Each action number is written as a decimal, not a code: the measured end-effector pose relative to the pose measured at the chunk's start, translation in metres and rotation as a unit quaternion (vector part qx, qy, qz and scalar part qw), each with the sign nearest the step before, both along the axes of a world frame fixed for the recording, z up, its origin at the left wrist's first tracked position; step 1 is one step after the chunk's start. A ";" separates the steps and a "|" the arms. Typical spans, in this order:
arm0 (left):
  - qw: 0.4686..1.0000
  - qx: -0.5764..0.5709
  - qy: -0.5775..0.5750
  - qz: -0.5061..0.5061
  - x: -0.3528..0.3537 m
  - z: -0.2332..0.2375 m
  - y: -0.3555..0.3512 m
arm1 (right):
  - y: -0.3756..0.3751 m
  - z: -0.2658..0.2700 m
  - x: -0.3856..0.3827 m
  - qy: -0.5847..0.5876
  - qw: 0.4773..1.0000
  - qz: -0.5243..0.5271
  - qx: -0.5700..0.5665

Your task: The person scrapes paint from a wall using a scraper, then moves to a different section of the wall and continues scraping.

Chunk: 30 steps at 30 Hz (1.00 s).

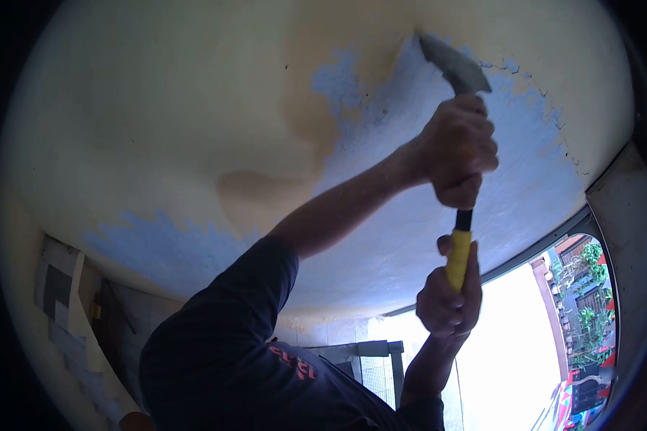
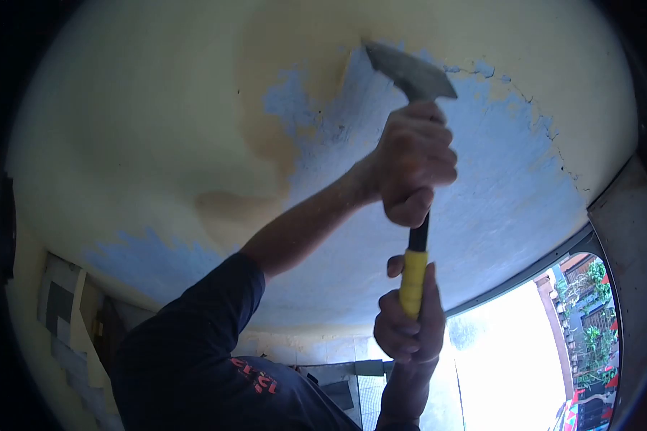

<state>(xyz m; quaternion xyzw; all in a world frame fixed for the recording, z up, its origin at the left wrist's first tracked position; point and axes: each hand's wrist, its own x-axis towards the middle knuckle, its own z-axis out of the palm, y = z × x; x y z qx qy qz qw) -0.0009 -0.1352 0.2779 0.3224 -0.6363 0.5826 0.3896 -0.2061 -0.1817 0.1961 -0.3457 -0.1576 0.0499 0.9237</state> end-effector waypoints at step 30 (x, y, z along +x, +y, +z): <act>0.929 0.263 0.178 -0.188 -0.075 -0.081 0.112 | -0.004 -0.090 -0.044 0.012 0.936 -0.134 -0.326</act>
